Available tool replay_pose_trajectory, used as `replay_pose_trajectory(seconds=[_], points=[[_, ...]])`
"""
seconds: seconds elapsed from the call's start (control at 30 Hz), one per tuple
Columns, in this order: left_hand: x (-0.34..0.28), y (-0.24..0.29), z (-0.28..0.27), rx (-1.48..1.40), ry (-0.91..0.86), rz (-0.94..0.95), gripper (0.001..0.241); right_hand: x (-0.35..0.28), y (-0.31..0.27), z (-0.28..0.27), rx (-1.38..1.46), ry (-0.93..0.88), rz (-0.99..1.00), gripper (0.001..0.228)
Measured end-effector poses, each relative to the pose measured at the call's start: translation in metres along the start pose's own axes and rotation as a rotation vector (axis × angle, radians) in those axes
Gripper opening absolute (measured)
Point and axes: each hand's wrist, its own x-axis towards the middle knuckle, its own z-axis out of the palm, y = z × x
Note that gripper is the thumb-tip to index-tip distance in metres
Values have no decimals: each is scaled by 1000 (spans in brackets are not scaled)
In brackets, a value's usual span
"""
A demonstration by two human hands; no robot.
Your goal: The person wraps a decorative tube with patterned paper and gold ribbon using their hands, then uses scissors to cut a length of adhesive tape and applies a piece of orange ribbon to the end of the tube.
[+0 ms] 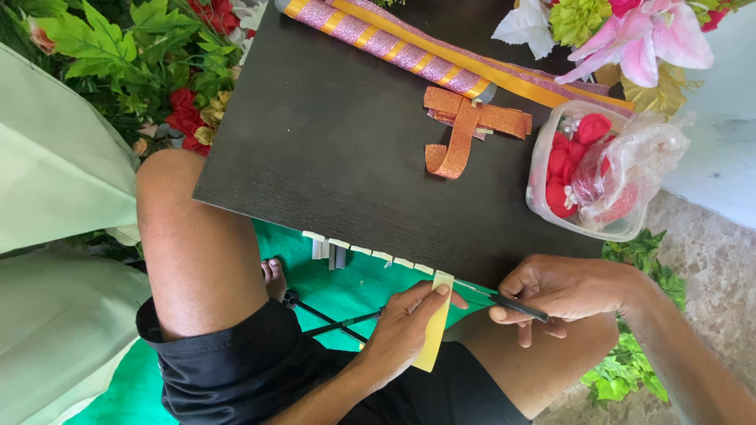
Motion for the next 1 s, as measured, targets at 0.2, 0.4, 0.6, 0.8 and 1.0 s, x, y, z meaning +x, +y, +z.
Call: replay_pose_trajectory(seconds=[0.2, 0.4, 0.6, 0.8, 1.0], points=[[0, 1, 0, -10, -15, 2, 42, -3, -7, 1, 16, 15, 9, 55], [-2, 5, 0, -7, -14, -4, 42, -2, -6, 2, 46, 21, -21, 55], [-2, 4, 0, 4, -13, 14, 42, 6, 7, 4, 182, 25, -60, 49], [-3, 2, 0, -32, -13, 0, 41, 9, 11, 8, 158, 45, -60, 46], [-9, -5, -8, 141, -77, -26, 38, -2, 6, 5, -50, -19, 17, 41]])
